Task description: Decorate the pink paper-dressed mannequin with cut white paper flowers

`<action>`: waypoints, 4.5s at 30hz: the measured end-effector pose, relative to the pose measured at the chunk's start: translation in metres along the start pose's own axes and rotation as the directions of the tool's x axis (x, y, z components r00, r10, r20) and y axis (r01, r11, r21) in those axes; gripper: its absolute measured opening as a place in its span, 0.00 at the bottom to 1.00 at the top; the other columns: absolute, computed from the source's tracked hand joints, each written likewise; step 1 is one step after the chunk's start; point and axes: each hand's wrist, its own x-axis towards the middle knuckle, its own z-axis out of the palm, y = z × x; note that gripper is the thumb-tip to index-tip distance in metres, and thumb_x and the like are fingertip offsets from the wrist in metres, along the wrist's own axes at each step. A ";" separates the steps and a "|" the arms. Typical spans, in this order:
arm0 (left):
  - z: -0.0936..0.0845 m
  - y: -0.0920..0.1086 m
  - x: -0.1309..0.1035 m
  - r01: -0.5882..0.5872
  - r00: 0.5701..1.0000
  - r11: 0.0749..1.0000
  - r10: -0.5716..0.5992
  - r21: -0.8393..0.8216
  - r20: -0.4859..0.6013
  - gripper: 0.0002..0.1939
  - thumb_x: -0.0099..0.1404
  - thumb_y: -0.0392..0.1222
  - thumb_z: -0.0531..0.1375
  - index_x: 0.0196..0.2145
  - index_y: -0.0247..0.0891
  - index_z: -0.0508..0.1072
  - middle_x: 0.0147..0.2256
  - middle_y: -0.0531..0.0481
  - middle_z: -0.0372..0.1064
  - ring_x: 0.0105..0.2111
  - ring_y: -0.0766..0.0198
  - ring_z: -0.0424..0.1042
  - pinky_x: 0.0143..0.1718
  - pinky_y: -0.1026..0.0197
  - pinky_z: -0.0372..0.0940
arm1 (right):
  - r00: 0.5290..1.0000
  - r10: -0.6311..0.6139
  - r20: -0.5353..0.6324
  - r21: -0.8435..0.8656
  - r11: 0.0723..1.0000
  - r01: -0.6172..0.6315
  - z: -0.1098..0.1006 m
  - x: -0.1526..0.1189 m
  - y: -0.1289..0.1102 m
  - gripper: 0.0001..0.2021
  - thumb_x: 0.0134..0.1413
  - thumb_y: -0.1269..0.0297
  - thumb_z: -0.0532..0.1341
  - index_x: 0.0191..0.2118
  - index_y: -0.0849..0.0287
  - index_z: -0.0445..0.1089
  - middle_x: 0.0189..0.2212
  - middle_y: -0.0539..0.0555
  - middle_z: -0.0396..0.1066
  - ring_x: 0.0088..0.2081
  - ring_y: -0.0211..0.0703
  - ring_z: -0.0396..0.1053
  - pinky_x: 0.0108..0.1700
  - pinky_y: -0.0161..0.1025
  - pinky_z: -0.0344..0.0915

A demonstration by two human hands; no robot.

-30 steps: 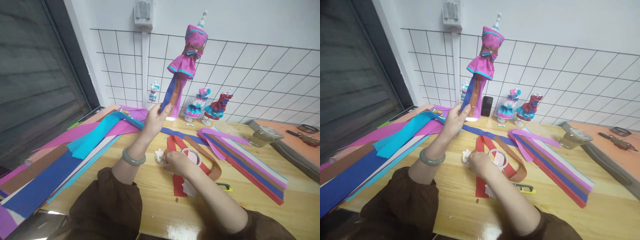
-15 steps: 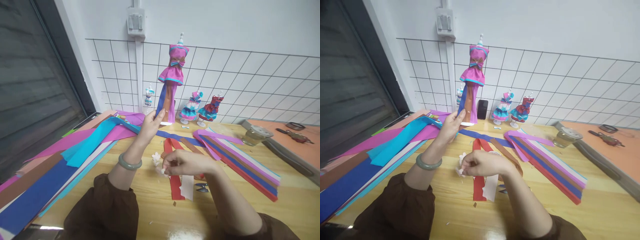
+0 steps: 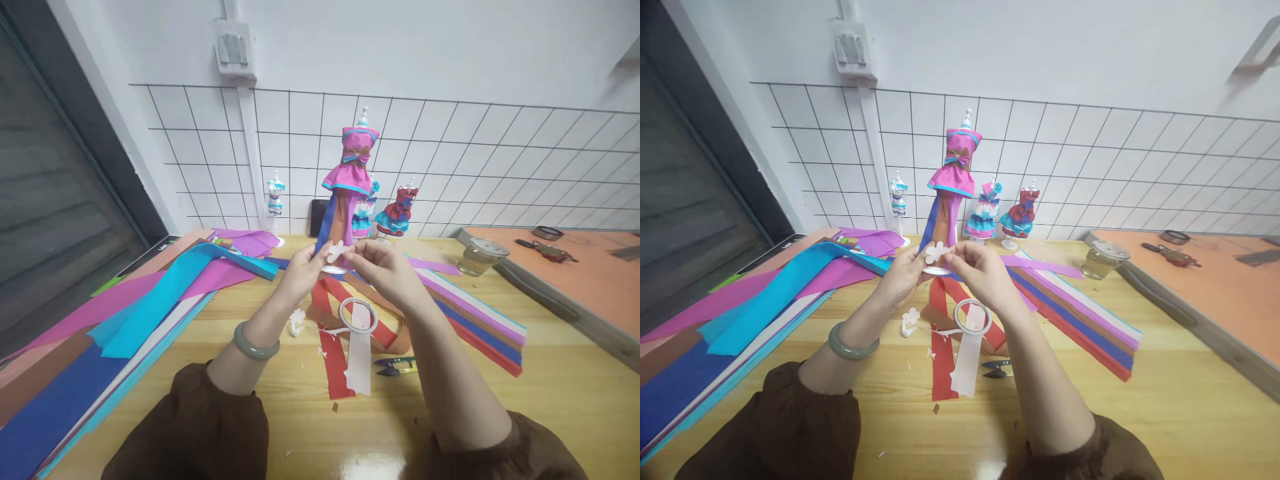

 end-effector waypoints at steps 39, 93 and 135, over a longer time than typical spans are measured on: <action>0.005 -0.002 -0.003 -0.083 0.996 0.986 0.087 0.142 -0.016 0.19 0.55 0.52 0.59 0.36 0.34 0.72 0.33 0.48 0.70 0.33 0.65 0.67 0.38 0.63 0.61 | 0.963 -0.097 -0.253 -0.427 0.904 -0.021 0.011 0.003 0.012 0.09 0.52 0.63 0.52 0.23 0.58 0.57 0.18 0.47 0.59 0.21 0.35 0.55 0.23 0.32 0.48; 0.007 -0.004 -0.005 -0.048 0.996 0.970 0.066 0.240 -0.066 0.14 0.53 0.50 0.61 0.26 0.34 0.70 0.21 0.56 0.59 0.22 0.73 0.55 0.24 0.67 0.50 | 0.977 0.057 -0.204 0.066 0.997 -0.044 0.009 0.014 0.031 0.17 0.45 0.50 0.61 0.28 0.59 0.60 0.21 0.47 0.62 0.22 0.32 0.58 0.24 0.32 0.54; -0.001 -0.015 0.002 0.029 0.994 0.972 -0.003 0.234 -0.111 0.15 0.52 0.49 0.62 0.33 0.34 0.75 0.28 0.52 0.70 0.27 0.69 0.64 0.29 0.66 0.57 | 0.970 0.116 -0.211 0.244 0.968 -0.063 0.004 0.016 0.026 0.17 0.44 0.52 0.63 0.36 0.57 0.61 0.23 0.45 0.58 0.23 0.32 0.57 0.24 0.33 0.55</action>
